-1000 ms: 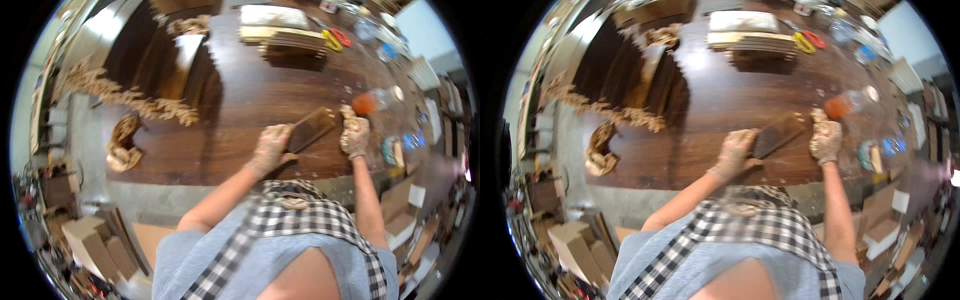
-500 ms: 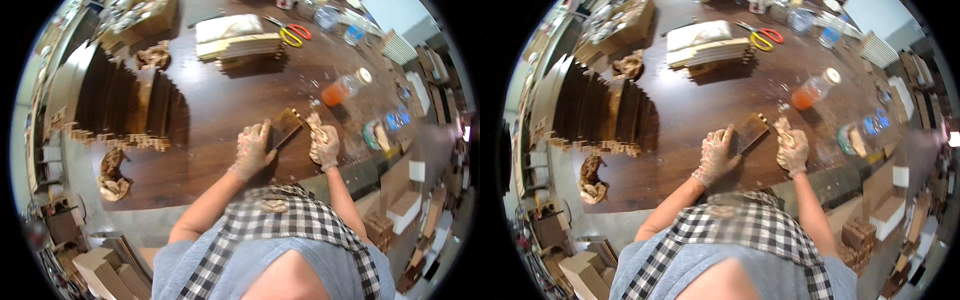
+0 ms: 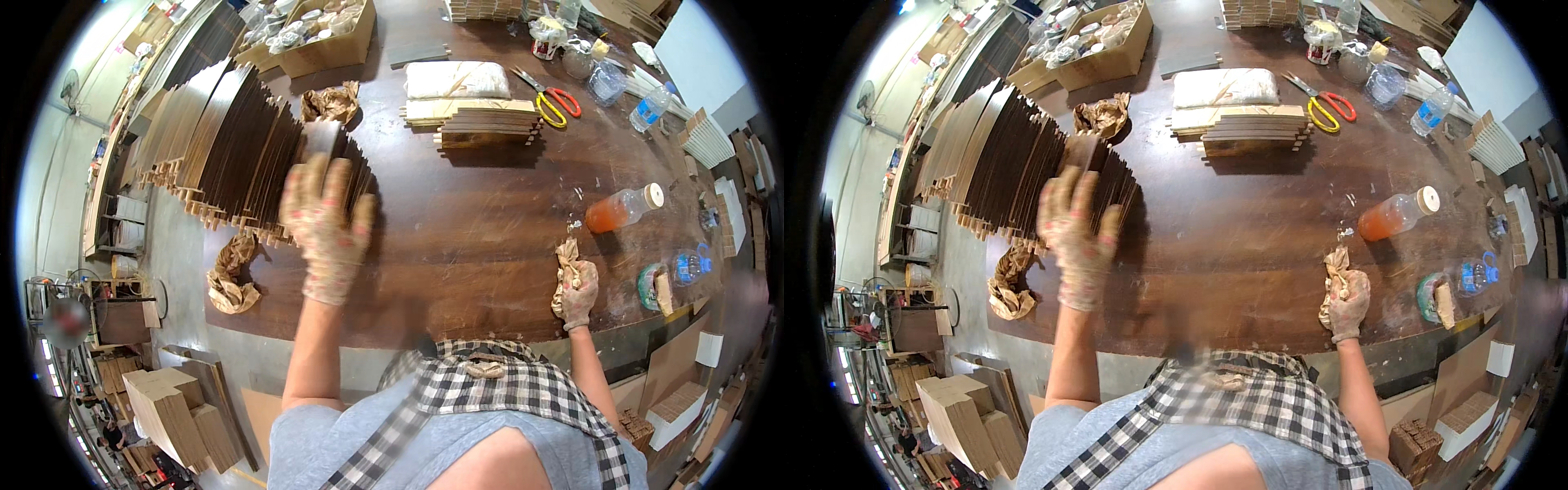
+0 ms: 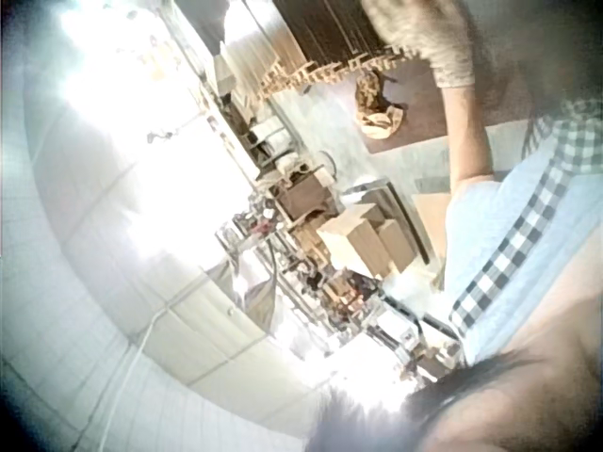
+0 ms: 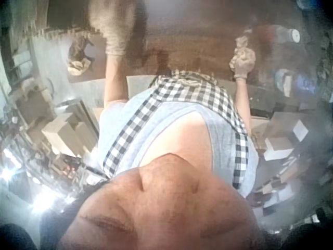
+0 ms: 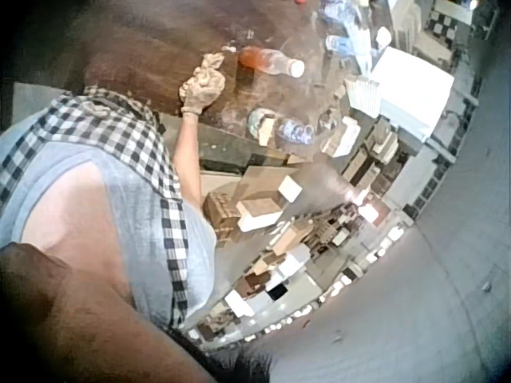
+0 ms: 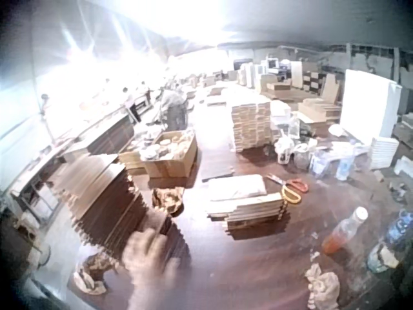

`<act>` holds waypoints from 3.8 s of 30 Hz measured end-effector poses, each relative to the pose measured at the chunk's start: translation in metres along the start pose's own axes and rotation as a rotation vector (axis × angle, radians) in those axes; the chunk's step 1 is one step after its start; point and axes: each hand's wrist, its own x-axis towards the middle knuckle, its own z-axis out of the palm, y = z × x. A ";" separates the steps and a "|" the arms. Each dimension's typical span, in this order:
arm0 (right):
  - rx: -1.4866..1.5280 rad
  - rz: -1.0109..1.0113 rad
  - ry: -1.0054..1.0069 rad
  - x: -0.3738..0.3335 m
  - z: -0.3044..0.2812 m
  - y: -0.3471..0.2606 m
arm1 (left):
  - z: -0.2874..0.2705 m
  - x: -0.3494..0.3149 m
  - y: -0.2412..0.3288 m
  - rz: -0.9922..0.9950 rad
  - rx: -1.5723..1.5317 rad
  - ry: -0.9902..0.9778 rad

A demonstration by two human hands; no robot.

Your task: The person polishes small rectangular wood pieces by hand using a cloth dampened with liquid from a bottle.

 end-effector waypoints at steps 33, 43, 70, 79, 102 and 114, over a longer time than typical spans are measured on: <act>-0.032 -0.077 0.055 0.002 0.002 -0.014 | 0.163 -0.065 0.055 -0.088 -0.699 -0.239; -0.029 -0.088 0.055 0.002 0.005 -0.006 | 0.104 -0.091 0.065 -0.611 -1.209 -0.913; -0.093 -0.327 -0.009 0.040 0.011 -0.095 | 0.101 -0.135 0.099 0.080 -0.687 -0.545; -0.415 -0.088 -0.068 0.037 -0.004 -0.015 | 0.111 -0.139 0.096 0.139 -0.716 -0.560; -0.084 0.124 0.148 -0.019 -0.008 0.007 | 0.114 -0.126 0.098 0.173 -0.678 -0.461; 0.065 0.022 0.161 -0.019 -0.022 -0.087 | 0.091 -0.156 0.105 0.251 -0.624 -0.440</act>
